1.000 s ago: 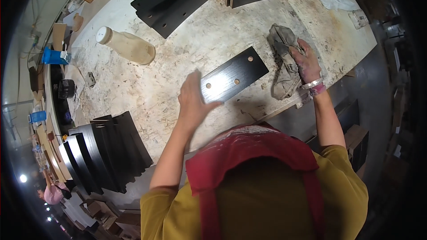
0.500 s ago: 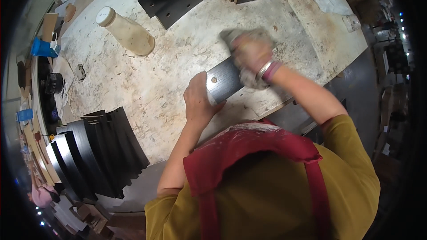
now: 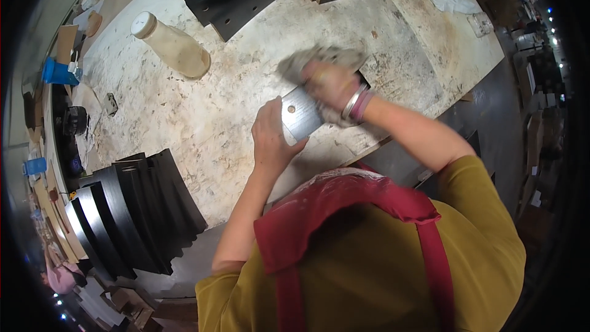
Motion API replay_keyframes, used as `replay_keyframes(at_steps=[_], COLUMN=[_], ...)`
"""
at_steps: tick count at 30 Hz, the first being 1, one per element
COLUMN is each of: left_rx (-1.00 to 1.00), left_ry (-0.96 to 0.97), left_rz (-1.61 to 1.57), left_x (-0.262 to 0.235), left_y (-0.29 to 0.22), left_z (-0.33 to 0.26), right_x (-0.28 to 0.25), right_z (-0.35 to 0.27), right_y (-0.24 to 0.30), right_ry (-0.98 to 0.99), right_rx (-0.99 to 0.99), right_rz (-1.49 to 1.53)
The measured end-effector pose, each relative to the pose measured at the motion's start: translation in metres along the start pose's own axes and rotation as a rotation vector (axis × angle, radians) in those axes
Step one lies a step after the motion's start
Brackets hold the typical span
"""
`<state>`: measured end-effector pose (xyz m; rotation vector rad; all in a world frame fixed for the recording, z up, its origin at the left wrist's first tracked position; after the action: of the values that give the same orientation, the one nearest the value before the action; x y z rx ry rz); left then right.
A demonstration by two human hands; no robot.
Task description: The person wipes black rectangular furniture parts using a cloth and a liquid from a bottle. The person handles the parts one at a time, applying the liquid and wiping both sides before stacking them on the table.
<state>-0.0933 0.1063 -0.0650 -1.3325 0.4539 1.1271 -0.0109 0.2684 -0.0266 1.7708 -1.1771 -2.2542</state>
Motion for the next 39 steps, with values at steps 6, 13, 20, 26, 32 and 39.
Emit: replay_keyframes(at_steps=[6, 13, 20, 26, 32, 39], left_rx=[0.004, 0.033, 0.035, 0.031, 0.109, 0.073], left_ry=[0.005, -0.029, -0.021, 0.016, 0.074, 0.075], left_rz=[-0.010, -0.008, -0.004, 0.005, -0.019, -0.035], left_x=[0.000, -0.002, 0.000, 0.000, -0.009, -0.007], left_y=[-0.002, -0.004, -0.005, -0.005, -0.006, -0.006], left_z=[0.003, 0.000, -0.001, -0.004, -0.002, -0.007], right_x=[-0.021, -0.014, -0.023, 0.000, -0.050, -0.018], right_z=[0.012, 0.006, 0.013, 0.003, -0.013, -0.080], right_y=[0.018, -0.013, -0.015, -0.006, 0.003, -0.048], right_ry=[0.156, 0.016, 0.071, 0.086, -0.019, -0.130], right_rx=[-0.046, 0.010, 0.016, -0.007, 0.003, 0.218], right_rz=[-0.287, -0.215, -0.317, -0.388, -0.162, -0.099])
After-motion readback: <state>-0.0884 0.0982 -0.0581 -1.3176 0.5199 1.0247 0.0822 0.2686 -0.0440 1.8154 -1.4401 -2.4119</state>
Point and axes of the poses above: each hand's wrist, its own z-axis towards the middle knuckle, its own x-axis out of the palm, y = z × x, the point moved 5 cm from there along z, towards the middle knuckle, and after that the axes turned 8 degrees about z, right-handed, at the moved point
